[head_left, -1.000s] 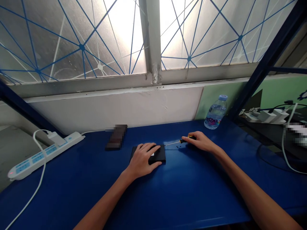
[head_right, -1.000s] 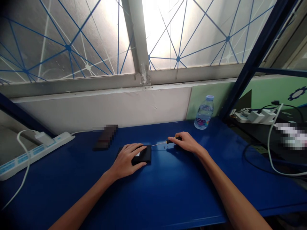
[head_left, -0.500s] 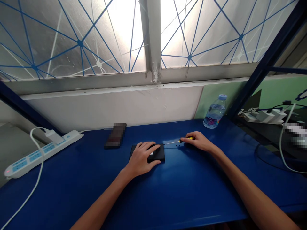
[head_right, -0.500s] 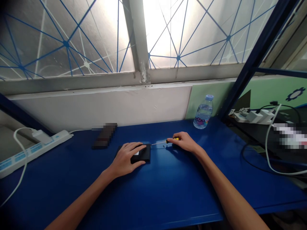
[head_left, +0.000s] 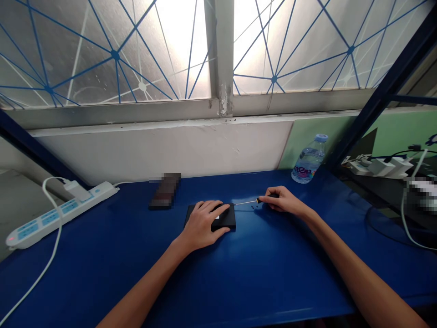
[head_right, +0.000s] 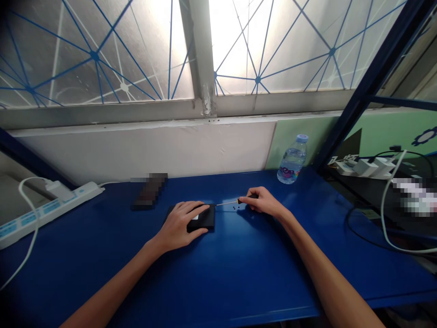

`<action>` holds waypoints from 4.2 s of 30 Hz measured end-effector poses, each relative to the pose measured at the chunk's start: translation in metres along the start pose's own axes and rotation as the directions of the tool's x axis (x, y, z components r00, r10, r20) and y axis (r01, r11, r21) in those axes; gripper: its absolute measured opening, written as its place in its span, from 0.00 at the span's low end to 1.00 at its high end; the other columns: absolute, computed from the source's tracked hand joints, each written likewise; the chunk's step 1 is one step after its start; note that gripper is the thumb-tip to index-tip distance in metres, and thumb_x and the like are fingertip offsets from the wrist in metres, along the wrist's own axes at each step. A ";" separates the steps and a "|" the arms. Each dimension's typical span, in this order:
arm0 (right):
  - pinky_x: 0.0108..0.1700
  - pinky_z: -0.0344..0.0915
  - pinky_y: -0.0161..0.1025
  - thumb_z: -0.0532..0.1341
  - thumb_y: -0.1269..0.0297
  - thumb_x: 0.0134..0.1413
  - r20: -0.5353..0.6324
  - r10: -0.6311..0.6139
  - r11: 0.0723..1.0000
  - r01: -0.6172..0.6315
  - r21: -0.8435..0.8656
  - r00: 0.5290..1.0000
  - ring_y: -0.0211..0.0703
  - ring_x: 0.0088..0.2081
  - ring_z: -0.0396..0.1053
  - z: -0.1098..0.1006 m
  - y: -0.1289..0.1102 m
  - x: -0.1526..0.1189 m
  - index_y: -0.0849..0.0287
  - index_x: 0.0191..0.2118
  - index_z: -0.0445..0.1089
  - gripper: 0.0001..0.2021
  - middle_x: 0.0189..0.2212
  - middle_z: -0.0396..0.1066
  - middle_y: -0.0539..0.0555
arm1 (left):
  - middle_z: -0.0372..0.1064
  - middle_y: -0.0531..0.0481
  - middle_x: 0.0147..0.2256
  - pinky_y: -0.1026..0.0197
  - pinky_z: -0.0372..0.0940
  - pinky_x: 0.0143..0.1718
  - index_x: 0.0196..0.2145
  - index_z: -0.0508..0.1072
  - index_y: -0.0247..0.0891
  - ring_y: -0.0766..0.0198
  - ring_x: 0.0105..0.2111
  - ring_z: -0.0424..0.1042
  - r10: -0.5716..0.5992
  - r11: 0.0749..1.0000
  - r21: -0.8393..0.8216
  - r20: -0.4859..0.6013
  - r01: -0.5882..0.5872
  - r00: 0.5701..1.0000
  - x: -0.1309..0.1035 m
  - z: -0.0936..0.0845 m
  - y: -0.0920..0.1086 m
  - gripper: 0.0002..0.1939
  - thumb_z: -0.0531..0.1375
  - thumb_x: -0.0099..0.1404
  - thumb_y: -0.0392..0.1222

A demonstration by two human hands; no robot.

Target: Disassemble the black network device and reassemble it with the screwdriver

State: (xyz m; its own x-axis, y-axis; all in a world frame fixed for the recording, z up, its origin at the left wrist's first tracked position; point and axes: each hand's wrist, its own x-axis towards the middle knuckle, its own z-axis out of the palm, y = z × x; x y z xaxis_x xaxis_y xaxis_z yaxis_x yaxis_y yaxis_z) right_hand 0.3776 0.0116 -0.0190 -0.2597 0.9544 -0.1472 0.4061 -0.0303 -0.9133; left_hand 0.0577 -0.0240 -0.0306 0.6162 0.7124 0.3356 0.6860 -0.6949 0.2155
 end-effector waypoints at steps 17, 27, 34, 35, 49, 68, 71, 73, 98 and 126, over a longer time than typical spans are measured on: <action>0.18 0.51 0.32 0.69 0.43 0.46 0.001 -0.057 0.998 0.057 0.025 0.998 0.33 0.17 0.57 -0.001 0.003 0.000 0.56 0.32 0.63 0.23 0.19 0.64 0.45 | 0.68 0.40 0.59 0.41 0.60 0.57 0.64 0.65 0.42 0.44 0.58 0.67 0.005 1.000 0.018 0.006 -0.005 1.000 0.000 -0.002 0.002 0.34 0.65 0.64 0.53; 0.23 0.49 0.34 0.59 0.38 0.56 -0.054 -0.108 0.988 0.101 -0.115 0.993 0.32 0.20 0.52 0.001 0.002 0.001 0.58 0.26 0.62 0.26 0.18 0.57 0.44 | 0.67 0.39 0.59 0.39 0.60 0.57 0.65 0.63 0.45 0.43 0.58 0.65 0.002 0.999 0.037 0.031 -0.003 1.000 0.000 -0.001 0.003 0.34 0.64 0.65 0.54; 0.20 0.50 0.34 0.67 0.42 0.50 0.040 -0.026 1.000 0.026 -0.005 0.999 0.35 0.16 0.59 -0.002 0.001 -0.002 0.57 0.34 0.64 0.22 0.15 0.61 0.44 | 0.66 0.40 0.59 0.39 0.60 0.57 0.66 0.62 0.45 0.43 0.58 0.65 0.001 0.999 0.038 0.040 -0.003 0.999 0.000 -0.002 0.004 0.34 0.64 0.65 0.53; 0.21 0.50 0.34 0.65 0.41 0.51 0.018 -0.046 0.998 0.047 -0.051 0.999 0.36 0.17 0.60 -0.003 0.003 -0.001 0.58 0.32 0.65 0.22 0.15 0.61 0.45 | 0.66 0.40 0.59 0.39 0.60 0.57 0.66 0.62 0.45 0.43 0.58 0.65 0.002 0.999 0.038 0.039 -0.004 0.999 0.000 -0.002 0.004 0.34 0.64 0.65 0.53; 0.23 0.48 0.33 0.70 0.44 0.47 0.056 -0.023 1.000 0.023 0.006 0.998 0.33 0.21 0.52 -0.004 0.002 -0.002 0.56 0.37 0.63 0.24 0.21 0.62 0.43 | 0.66 0.40 0.59 0.39 0.60 0.57 0.66 0.61 0.46 0.43 0.58 0.65 0.009 0.999 0.040 0.034 -0.010 0.999 0.000 -0.001 0.003 0.35 0.64 0.65 0.54; 0.22 0.49 0.32 0.70 0.47 0.46 0.053 -0.067 0.998 0.066 0.019 0.996 0.31 0.20 0.54 -0.002 0.011 0.003 0.56 0.39 0.60 0.24 0.24 0.65 0.44 | 0.66 0.39 0.59 0.39 0.59 0.57 0.66 0.61 0.46 0.44 0.58 0.65 0.013 0.999 0.031 0.036 -0.015 0.999 0.000 -0.002 0.003 0.34 0.63 0.66 0.54; 0.20 0.51 0.32 0.71 0.49 0.45 0.034 -0.068 0.995 0.065 0.072 0.997 0.30 0.18 0.55 -0.001 0.013 0.004 0.56 0.37 0.60 0.24 0.24 0.67 0.45 | 0.66 0.39 0.59 0.39 0.59 0.58 0.66 0.61 0.46 0.44 0.58 0.65 0.014 0.999 0.029 0.036 -0.015 0.999 0.000 -0.002 0.004 0.34 0.63 0.66 0.54; 0.20 0.52 0.32 0.72 0.49 0.45 0.005 -0.086 0.994 0.086 0.062 0.996 0.31 0.18 0.57 -0.001 0.012 0.005 0.56 0.36 0.61 0.23 0.23 0.66 0.45 | 0.66 0.39 0.59 0.40 0.59 0.57 0.66 0.61 0.46 0.44 0.58 0.65 0.014 0.999 0.029 0.038 -0.015 0.999 0.000 -0.002 0.003 0.34 0.62 0.66 0.54; 0.29 0.53 0.37 0.62 0.40 0.54 -0.236 -0.226 0.954 0.166 -0.250 0.945 0.39 0.26 0.58 0.001 -0.001 0.001 0.59 0.29 0.73 0.23 0.23 0.67 0.51 | 0.67 0.40 0.58 0.41 0.61 0.57 0.66 0.60 0.45 0.45 0.57 0.66 0.004 0.999 0.042 0.008 -0.005 1.000 0.000 0.001 0.002 0.34 0.63 0.66 0.53; 0.28 0.50 0.39 0.57 0.57 0.51 -0.542 -0.321 0.805 -0.078 -0.588 0.777 0.42 0.24 0.59 -0.022 0.005 -0.004 0.57 0.18 0.67 0.15 0.17 0.64 0.52 | 0.67 0.40 0.59 0.40 0.61 0.57 0.66 0.61 0.45 0.45 0.58 0.66 -0.006 0.999 0.035 0.011 0.005 1.000 -0.001 0.002 0.002 0.33 0.63 0.67 0.52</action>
State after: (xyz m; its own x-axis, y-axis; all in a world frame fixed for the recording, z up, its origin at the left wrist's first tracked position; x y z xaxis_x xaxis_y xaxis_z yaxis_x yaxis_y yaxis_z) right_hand 0.3995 0.0142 -0.0145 0.1432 0.9120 0.3845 0.8624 0.0756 -0.5005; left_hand 0.0597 -0.0258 -0.0326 0.6165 0.7173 0.3247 0.7022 -0.6875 0.1854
